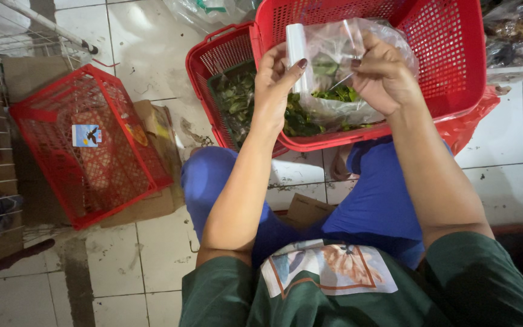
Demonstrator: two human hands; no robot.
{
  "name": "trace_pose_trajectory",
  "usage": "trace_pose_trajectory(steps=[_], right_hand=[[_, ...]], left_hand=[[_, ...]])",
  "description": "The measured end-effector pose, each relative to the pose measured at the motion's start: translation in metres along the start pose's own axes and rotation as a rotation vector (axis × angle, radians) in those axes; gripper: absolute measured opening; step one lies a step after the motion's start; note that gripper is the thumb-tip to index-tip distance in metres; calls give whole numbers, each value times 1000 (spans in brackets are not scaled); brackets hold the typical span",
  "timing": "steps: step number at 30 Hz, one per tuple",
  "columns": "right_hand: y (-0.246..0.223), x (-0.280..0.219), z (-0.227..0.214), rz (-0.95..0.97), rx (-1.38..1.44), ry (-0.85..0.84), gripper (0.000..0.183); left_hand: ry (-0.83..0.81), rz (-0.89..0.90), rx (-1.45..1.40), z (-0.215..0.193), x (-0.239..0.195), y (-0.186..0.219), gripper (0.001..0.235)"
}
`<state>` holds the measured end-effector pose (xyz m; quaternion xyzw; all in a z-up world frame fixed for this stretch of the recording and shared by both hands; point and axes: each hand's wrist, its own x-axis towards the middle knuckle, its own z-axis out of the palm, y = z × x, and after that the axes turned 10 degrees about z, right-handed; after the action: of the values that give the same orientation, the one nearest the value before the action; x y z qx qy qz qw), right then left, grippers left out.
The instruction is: The person sorts leaves into a plastic bag, picking them out of one red basket and placing them into a plastic bag inside another red basket by hand.
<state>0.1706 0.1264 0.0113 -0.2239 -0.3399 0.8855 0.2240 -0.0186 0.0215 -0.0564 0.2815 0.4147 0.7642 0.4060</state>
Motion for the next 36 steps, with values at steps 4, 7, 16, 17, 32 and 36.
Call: trace_pose_trajectory(steps=[4, 7, 16, 17, 32, 36], right_hand=[[4, 1, -19, 134, 19, -29, 41], [9, 3, -32, 89, 50, -75, 29], [11, 6, -13, -3, -65, 39, 24], [13, 9, -11, -6, -72, 56, 24], [24, 11, -18, -80, -603, -46, 51], [12, 6, -16, -75, -349, -15, 49]], left_hand=[[10, 69, 64, 0, 1, -3, 49], [16, 82, 85, 1, 0, -1, 50], [16, 225, -5, 4, 6, -4, 57], [-20, 252, -85, 5, 6, -4, 58], [-267, 199, 641, 22, -13, 33, 24], [-277, 240, 545, 22, -12, 32, 14]])
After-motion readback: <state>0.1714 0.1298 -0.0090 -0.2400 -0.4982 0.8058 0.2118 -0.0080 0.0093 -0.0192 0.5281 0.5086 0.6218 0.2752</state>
